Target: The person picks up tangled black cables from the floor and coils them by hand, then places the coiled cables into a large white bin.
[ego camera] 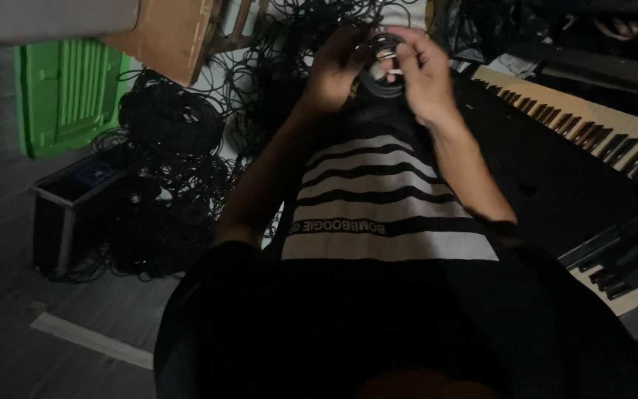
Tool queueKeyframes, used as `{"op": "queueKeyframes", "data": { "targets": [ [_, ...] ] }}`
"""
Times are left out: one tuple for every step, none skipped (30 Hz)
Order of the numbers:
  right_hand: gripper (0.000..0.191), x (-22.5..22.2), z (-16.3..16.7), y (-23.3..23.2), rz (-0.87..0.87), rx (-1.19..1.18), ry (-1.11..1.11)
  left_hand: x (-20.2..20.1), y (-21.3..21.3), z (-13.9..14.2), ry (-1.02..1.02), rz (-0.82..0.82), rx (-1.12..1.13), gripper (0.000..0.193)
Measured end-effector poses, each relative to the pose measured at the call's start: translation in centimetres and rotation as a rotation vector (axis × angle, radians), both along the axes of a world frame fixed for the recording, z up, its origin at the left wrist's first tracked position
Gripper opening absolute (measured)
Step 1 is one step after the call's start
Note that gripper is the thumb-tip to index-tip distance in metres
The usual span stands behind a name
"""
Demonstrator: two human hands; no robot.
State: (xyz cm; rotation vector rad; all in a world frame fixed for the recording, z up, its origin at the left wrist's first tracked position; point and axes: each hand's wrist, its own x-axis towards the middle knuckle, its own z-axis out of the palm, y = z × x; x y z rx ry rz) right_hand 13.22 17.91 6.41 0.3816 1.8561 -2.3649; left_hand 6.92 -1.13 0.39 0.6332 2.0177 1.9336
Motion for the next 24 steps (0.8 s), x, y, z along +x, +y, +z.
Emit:
{"op": "queueKeyframes", "data": {
  "targets": [
    [0.028, -0.1, 0.3, 0.3, 0.023, 0.069, 0.042, -0.1, -0.2, -0.2, -0.007, -0.015, -0.005, 0.024],
    [0.027, -0.1, 0.6, 0.8, 0.043, 0.145, 0.085, -0.3, -0.2, -0.3, -0.040, -0.034, -0.017, 0.025],
    [0.027, -0.2, 1.0, 1.5, 0.063, 0.231, 0.125, -0.5, -0.1, -0.4, -0.073, -0.054, -0.020, 0.026],
    [0.027, -0.3, 1.3, 2.2, 0.046, 0.245, 0.134, -0.7, 0.0, -0.5, -0.107, -0.073, -0.026, 0.027],
    [0.028, -0.3, 1.6, 3.0, 0.031, 0.254, 0.143, -1.0, 0.1, -0.5, -0.114, -0.067, 0.081, 0.025],
    [0.028, -0.4, 1.9, 3.9, 0.016, 0.266, 0.152, -1.4, 0.2, -0.4, -0.121, -0.061, 0.191, 0.024],
    [0.026, -0.5, 2.2, 5.0, -0.032, 0.386, 0.283, -1.7, 0.1, -0.1, -0.127, -0.054, 0.303, 0.022],
    [0.024, -0.5, 2.5, 6.1, -0.078, 0.502, 0.415, -1.9, 0.0, 0.2, -0.189, -0.035, 0.262, 0.027],
    [0.021, -0.5, 2.8, 7.1, -0.125, 0.419, 0.382, -2.2, -0.3, 0.8, -0.252, -0.018, 0.222, 0.031],
    [0.019, -0.4, 3.1, 8.2, -0.172, 0.335, 0.347, -2.3, -0.7, 1.4, -0.318, -0.002, 0.182, 0.036],
    [0.020, -0.3, 3.3, 9.0, -0.167, 0.365, 0.375, -2.4, -1.1, 2.2, -0.303, -0.050, 0.235, 0.038],
    [0.022, -0.2, 3.4, 9.8, -0.160, 0.393, 0.406, -2.5, -1.5, 3.0, -0.286, -0.097, 0.288, 0.041],
    [0.023, -0.1, 3.4, 10.4, -0.169, 0.406, 0.427, -2.6, -1.7, 3.8, -0.268, -0.144, 0.341, 0.044],
    [0.024, 0.0, 3.3, 10.9, -0.178, 0.418, 0.447, -2.7, -1.8, 4.5, -0.267, -0.157, 0.334, 0.046],
    [0.023, 0.0, 3.0, 11.4, -0.204, 0.411, 0.457, -2.8, -1.9, 5.2, -0.266, -0.168, 0.327, 0.048],
    [0.023, 0.1, 2.6, 11.8, -0.229, 0.402, 0.466, -3.0, -1.9, 5.7, -0.265, -0.179, 0.319, 0.050],
    [0.023, 0.2, 2.1, 12.2, -0.298, 0.431, 0.504, -3.1, -1.8, 6.1, -0.303, -0.142, 0.253, 0.051],
    [0.024, 0.3, 1.4, 12.8, -0.367, 0.460, 0.543, -3.2, -1.8, 6.3, -0.341, -0.105, 0.187, 0.052],
    [0.024, 0.5, 0.6, 13.4, -0.405, 0.383, 0.576, -3.3, -1.7, 6.3, -0.378, -0.069, 0.123, 0.054],
    [0.025, 0.8, -0.2, 14.2, -0.442, 0.308, 0.610, -3.3, -1.7, 6.1, -0.347, -0.102, 0.201, 0.056],
    [0.027, 1.0, -1.2, 15.0, -0.480, 0.268, 0.637, -3.3, -1.7, 5.7, -0.318, -0.137, 0.277, 0.057],
    [0.029, 1.6, -2.0, 15.9, -0.498, 0.209, 0.646, -3.3, -1.9, 5.1, -0.287, -0.173, 0.354, 0.059],
    [0.030, 2.0, -3.0, 16.7, -0.535, 0.167, 0.637, -3.3, -2.0, 4.5, -0.314, -0.116, 0.328, 0.059],
    [0.032, 2.6, -3.7, 17.8, -0.570, 0.114, 0.626, -3.3, -2.0, 3.7, -0.344, -0.060, 0.301, 0.059]
  ]
}}
